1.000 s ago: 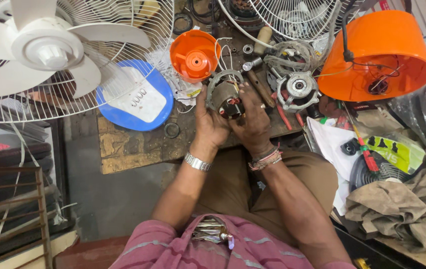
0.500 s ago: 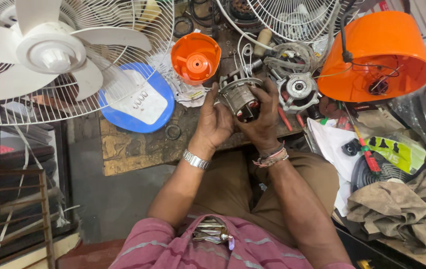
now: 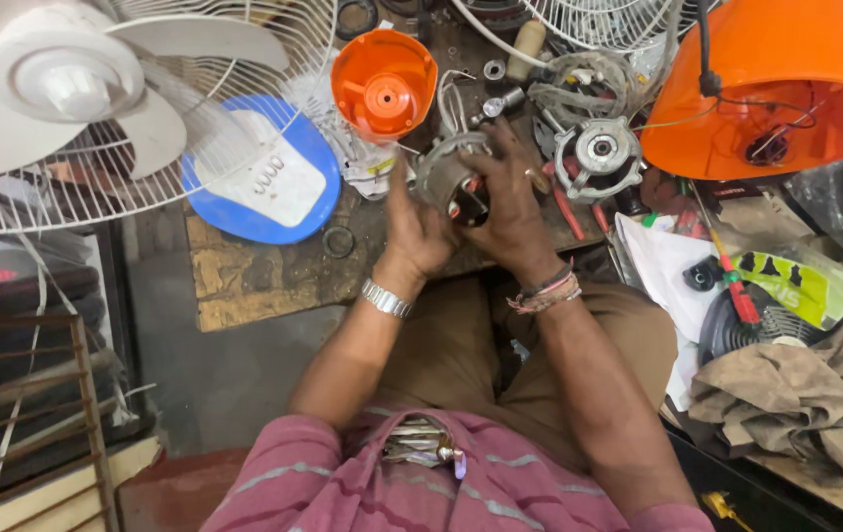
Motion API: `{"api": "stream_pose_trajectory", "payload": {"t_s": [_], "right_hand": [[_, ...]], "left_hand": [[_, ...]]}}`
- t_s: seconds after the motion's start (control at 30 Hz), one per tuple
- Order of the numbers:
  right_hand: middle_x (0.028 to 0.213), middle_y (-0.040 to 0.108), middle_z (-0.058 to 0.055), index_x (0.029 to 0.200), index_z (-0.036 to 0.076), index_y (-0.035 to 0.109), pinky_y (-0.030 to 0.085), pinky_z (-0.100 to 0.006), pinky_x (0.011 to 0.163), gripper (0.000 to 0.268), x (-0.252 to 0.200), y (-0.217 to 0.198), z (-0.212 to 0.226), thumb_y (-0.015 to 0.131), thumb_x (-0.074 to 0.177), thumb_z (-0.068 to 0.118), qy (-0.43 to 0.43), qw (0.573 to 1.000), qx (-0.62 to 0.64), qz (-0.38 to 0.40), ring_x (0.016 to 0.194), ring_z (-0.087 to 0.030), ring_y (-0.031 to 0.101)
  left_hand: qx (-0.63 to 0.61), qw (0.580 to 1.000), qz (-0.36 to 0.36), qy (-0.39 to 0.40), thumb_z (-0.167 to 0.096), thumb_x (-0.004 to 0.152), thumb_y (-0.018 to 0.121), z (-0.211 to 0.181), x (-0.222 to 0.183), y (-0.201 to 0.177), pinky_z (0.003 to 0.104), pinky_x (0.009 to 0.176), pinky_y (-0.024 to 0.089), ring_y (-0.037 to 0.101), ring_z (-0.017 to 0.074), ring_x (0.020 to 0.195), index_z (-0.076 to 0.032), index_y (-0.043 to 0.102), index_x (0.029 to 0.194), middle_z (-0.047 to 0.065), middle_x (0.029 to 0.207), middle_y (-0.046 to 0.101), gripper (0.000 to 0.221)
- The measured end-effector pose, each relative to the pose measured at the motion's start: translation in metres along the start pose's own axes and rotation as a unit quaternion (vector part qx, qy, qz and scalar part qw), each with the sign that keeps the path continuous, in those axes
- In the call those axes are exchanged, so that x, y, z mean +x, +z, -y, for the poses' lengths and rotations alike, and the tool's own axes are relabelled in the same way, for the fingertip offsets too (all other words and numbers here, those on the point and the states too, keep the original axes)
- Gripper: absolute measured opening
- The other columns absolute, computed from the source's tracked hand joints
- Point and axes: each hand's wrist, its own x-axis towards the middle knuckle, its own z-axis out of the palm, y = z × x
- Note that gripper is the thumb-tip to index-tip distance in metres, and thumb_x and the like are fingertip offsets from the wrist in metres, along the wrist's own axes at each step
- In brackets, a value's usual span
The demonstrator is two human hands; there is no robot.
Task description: The person disassembles a fan motor, removes the rotor, and uses a screwdriver to adjust internal components. They handle the motor housing, rotor, and orange fan casing while working at a cluttered bench.
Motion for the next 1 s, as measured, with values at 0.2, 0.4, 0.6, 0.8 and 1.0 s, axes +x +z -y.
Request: {"api": "stream_pose_trajectory", "payload": {"t_s": [0.2, 0.4, 0.6, 0.8, 1.0], "right_hand": [[0.157, 0.040, -0.020, 0.144, 0.011, 0.047, 0.034, -0.056, 0.124, 0.085, 0.002, 0.002, 0.008, 0.093, 0.073, 0.011, -0.047, 0.997, -0.057, -0.002, 0.148, -0.047, 0.038], [0.139, 0.053, -0.019, 0.146, 0.005, 0.047, 0.044, -0.050, 0.113, 0.089, -0.004, 0.006, 0.005, 0.092, 0.070, 0.014, 0.017, 0.999, -0.041, 0.024, 0.133, -0.043, 0.051], [0.130, 0.062, -0.019, 0.141, 0.002, 0.049, 0.050, -0.046, 0.106, 0.086, -0.005, 0.009, 0.002, 0.099, 0.075, 0.028, 0.015, 0.999, -0.018, -0.025, 0.123, -0.038, 0.060], [0.131, 0.062, -0.018, 0.140, 0.002, 0.050, 0.049, -0.046, 0.107, 0.085, -0.008, 0.008, 0.004, 0.099, 0.075, 0.029, 0.007, 0.999, -0.019, -0.027, 0.123, -0.039, 0.060], [0.131, 0.062, -0.017, 0.139, 0.004, 0.051, 0.048, -0.046, 0.108, 0.082, -0.008, 0.004, 0.005, 0.097, 0.075, 0.024, 0.002, 0.999, -0.023, -0.024, 0.124, -0.038, 0.059]], "left_hand": [[0.029, 0.998, -0.037, 0.034, -0.062, 0.098, 0.055, -0.004, -0.006, 0.015, 0.044, 0.101, 0.053, 0.067, 0.0266, 0.112, -0.007, 0.065, 0.128, 0.010, 0.121, 0.070, 0.064], [0.034, 0.994, -0.082, 0.065, -0.060, 0.094, 0.059, -0.001, -0.003, 0.020, 0.043, 0.096, 0.056, 0.069, 0.0251, 0.106, -0.008, 0.067, 0.123, 0.010, 0.116, 0.072, 0.059], [0.041, 0.993, -0.083, 0.068, -0.053, 0.095, 0.066, 0.000, 0.003, 0.015, 0.042, 0.094, 0.056, 0.070, 0.0236, 0.102, -0.009, 0.069, 0.117, 0.008, 0.110, 0.075, 0.050], [0.041, 0.993, -0.065, 0.088, -0.049, 0.097, 0.066, 0.004, 0.004, 0.005, 0.041, 0.095, 0.056, 0.071, 0.0226, 0.103, -0.008, 0.069, 0.118, 0.007, 0.111, 0.075, 0.046], [0.041, 0.995, -0.054, 0.079, -0.049, 0.098, 0.066, 0.004, 0.002, 0.002, 0.041, 0.097, 0.056, 0.070, 0.0227, 0.106, -0.008, 0.068, 0.121, 0.008, 0.114, 0.074, 0.047]]}}
